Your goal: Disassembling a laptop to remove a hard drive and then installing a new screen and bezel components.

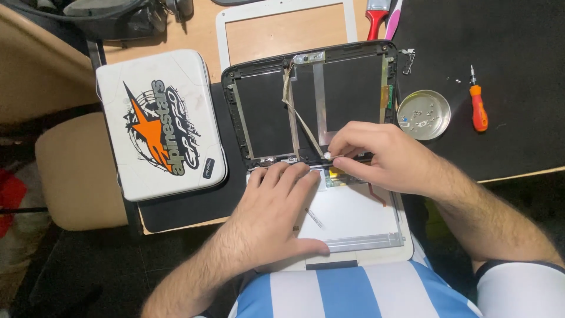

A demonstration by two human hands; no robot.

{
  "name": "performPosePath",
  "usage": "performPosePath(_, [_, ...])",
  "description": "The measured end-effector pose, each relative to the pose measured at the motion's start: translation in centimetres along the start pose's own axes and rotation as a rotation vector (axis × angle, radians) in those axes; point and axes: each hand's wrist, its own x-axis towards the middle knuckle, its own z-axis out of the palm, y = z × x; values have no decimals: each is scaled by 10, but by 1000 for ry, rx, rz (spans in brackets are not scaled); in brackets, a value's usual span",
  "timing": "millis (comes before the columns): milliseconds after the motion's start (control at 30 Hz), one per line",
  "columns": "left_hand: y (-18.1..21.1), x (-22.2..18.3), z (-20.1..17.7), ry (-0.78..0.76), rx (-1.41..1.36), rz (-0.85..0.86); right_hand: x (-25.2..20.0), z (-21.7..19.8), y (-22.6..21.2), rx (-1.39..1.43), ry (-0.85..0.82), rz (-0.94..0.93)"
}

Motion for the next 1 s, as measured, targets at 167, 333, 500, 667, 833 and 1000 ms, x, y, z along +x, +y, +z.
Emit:
performPosePath(167, [-9, 2, 15, 177, -6, -106, 0, 2, 1, 16, 92, -123])
performPosePath(333, [-12, 12, 19, 326, 58, -142, 3, 5, 9, 36, 150, -221])
performPosePath(500, [-14, 23, 10, 281, -121, -112, 9, -2, -2, 161, 49, 2])
performPosePath(667, [-25, 41, 21, 355, -337, -152, 12, 4, 2, 238, 51, 28])
performPosePath(833, [-35, 48, 29, 407, -686, -214, 13, 4, 2, 313, 71, 72])
performPosePath(1000, [-38, 49, 34, 321, -1037, -318, 15, 8, -1, 338, 121, 105])
